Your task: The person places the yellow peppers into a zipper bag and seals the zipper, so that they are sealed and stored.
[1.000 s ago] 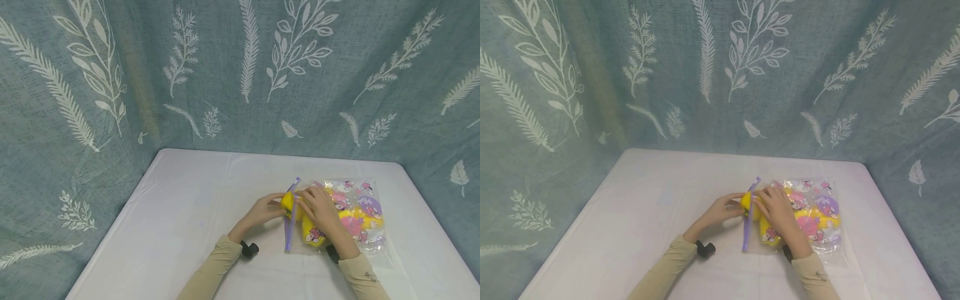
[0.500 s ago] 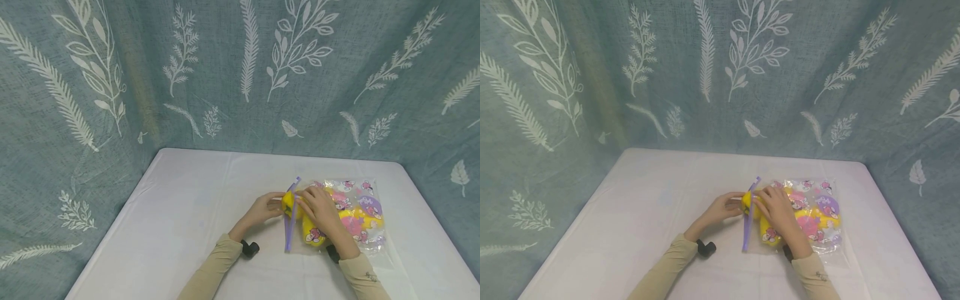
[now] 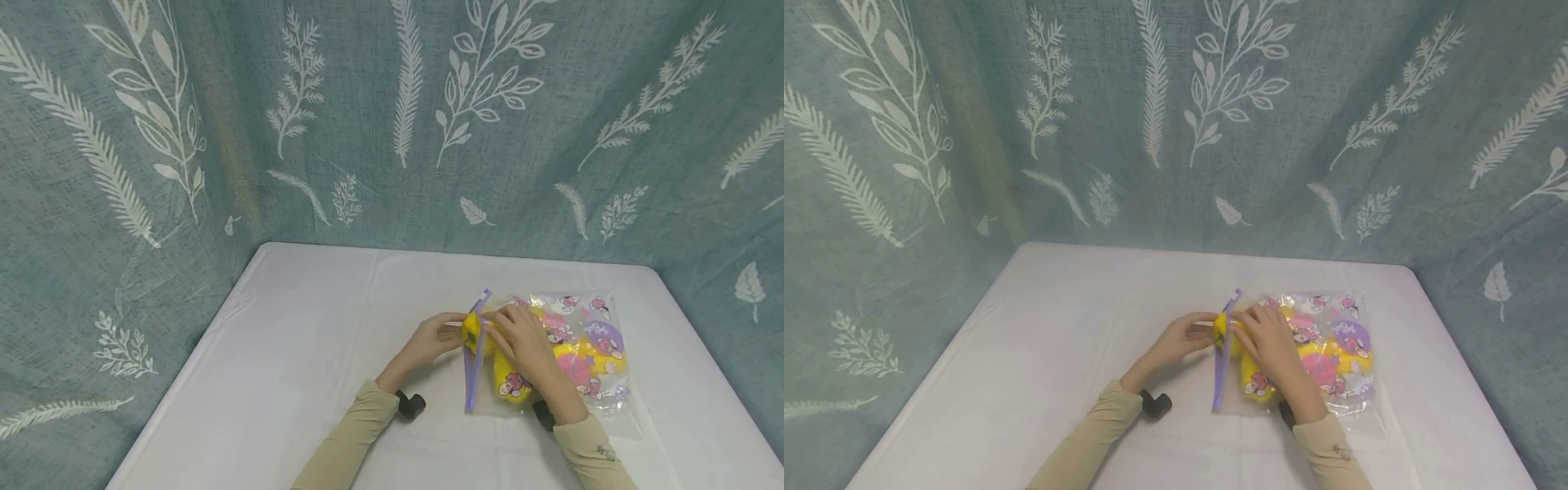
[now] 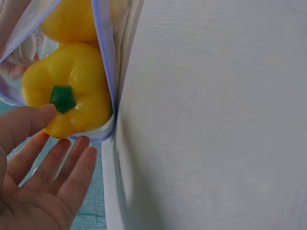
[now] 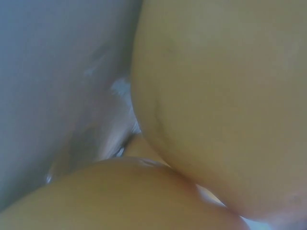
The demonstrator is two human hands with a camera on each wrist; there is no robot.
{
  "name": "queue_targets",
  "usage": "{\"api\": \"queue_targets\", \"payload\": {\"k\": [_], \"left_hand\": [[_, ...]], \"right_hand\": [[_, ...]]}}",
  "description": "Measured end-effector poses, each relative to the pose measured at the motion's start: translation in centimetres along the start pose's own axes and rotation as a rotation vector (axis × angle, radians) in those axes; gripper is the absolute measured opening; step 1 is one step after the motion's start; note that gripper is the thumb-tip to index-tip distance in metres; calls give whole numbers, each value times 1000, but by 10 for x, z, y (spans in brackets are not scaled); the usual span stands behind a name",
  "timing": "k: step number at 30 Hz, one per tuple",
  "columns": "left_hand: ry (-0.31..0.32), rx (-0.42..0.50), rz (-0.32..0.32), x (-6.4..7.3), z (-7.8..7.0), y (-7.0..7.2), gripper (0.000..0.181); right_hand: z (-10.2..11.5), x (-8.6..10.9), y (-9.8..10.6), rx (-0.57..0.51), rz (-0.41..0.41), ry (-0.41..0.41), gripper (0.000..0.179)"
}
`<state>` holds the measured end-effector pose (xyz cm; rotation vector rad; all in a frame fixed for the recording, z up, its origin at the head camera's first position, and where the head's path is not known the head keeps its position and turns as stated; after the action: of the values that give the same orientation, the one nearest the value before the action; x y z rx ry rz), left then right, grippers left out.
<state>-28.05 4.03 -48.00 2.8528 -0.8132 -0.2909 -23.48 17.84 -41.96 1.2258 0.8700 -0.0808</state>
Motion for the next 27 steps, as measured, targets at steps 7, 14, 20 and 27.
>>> {"api": "queue_targets", "payload": {"k": [7, 14, 20, 27], "left_hand": [[-26, 27, -53, 7, -28, 2, 38], [-37, 15, -69, 9, -43, 2, 31], [-13, 22, -86, 5, -37, 0, 26], [9, 45, -148, -8, -3, 0, 22]], "right_hand": [[0, 0, 0, -3, -9, 1, 22], [-1, 0, 0, -4, -7, -6, 22], [0, 0, 0, -3, -15, -1, 22], [0, 0, 0, -2, -24, 3, 22]]}}
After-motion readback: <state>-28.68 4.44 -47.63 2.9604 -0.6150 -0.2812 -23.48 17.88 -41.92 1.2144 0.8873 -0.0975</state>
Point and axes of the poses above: each hand's wrist, its own x-axis away from the middle knuckle, its own y-axis out of the back of the hand, z = x × y, the point moved 8 cm from there along -x, towards the middle knuckle, and after that the axes turned 9 degrees about x, right-handed, at the moved point
